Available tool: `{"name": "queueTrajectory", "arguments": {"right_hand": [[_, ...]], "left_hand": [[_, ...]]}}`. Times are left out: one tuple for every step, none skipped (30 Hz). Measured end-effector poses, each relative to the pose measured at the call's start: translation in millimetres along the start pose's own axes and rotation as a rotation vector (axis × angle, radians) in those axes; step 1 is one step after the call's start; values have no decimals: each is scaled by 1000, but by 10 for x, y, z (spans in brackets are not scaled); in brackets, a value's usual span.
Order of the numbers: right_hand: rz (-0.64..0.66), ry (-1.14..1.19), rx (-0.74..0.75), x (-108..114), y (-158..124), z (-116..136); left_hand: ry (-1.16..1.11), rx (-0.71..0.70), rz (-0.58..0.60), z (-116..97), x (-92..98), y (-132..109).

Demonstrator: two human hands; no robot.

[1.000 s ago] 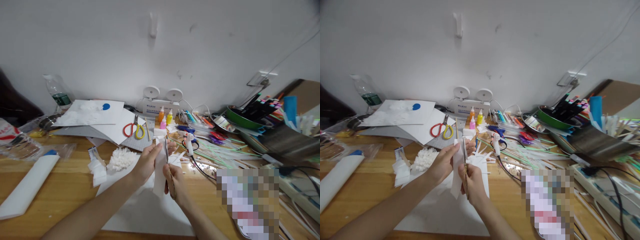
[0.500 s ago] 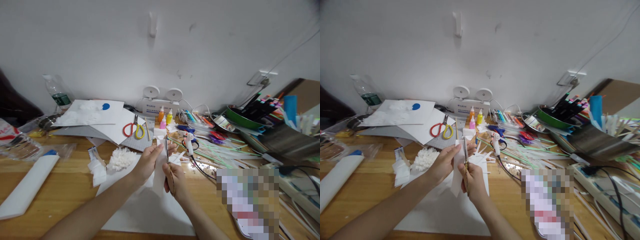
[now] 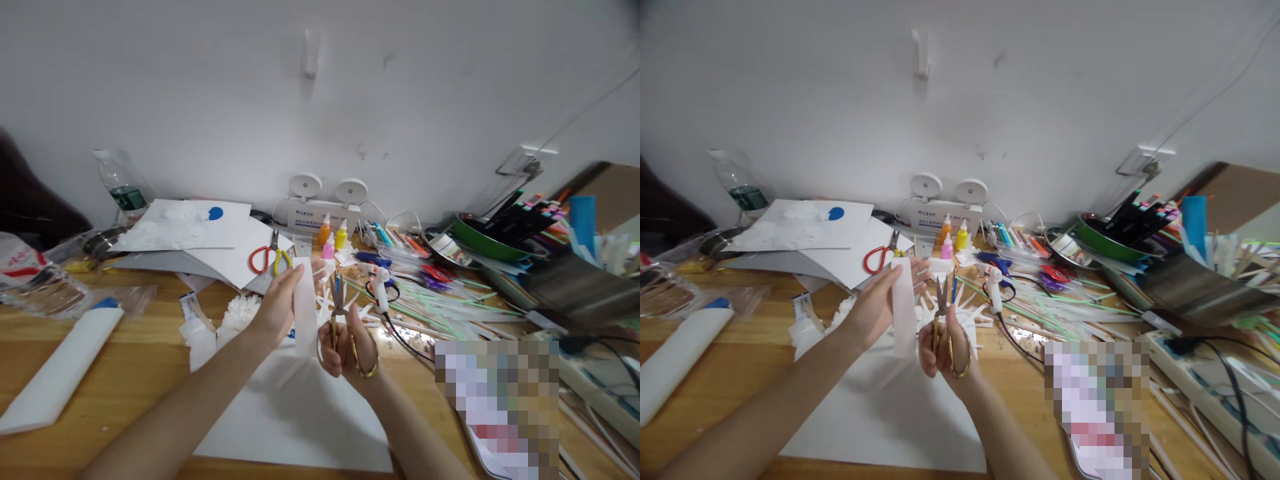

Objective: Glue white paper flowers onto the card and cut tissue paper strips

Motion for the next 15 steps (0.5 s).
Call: {"name": "queueTrajectory", "arguments": {"right_hand": [[44, 71, -40, -32, 19, -29], [69, 107, -55, -44, 33, -36], [71, 107, -46, -30, 44, -28], [58, 73, -20, 2, 51, -11], [32, 10, 17, 44, 51, 12], [1, -85, 62, 82, 42, 40], [-30, -204, 106, 109, 25, 70], [-58, -333, 146, 119, 0, 97], [-78, -454, 173, 109, -27, 114], [-85, -555, 186, 82, -54, 119], [-79, -628, 189, 43, -77, 113], [-60, -677, 184, -6, -98, 101], [-36, -710, 179, -58, -116, 90], [-12, -736, 175, -108, -134, 83], [9, -759, 169, -150, -149, 77]], "left_hand": [[-6, -3, -26, -48, 30, 6], [-15, 4, -41, -84, 51, 10], [-29, 12, -46, -118, 64, 13], [-51, 20, -36, -150, 63, 17], [-75, 27, -17, -182, 56, 19], [-99, 28, 4, -220, 48, 20], [-121, 24, 28, -262, 38, 20], [-142, 18, 50, -306, 31, 18], [-159, 11, 70, -351, 26, 15], [-175, 3, 89, -395, 21, 12], [-189, -7, 103, -439, 20, 9], [-200, -21, 113, -484, 22, 6], [-206, -36, 119, -526, 27, 4], [-208, -50, 119, -564, 34, 2], [-208, -63, 117, -596, 43, 1]]}}
Point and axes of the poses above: each hand's wrist, its own y-axis towards the middle knuckle, its own x-axis out of the back of the hand, z = x × y, the point moved 10 cm from there along y, towards the middle knuckle, and after that the axes turned 5 degrees about z, right-handed, at the moved point
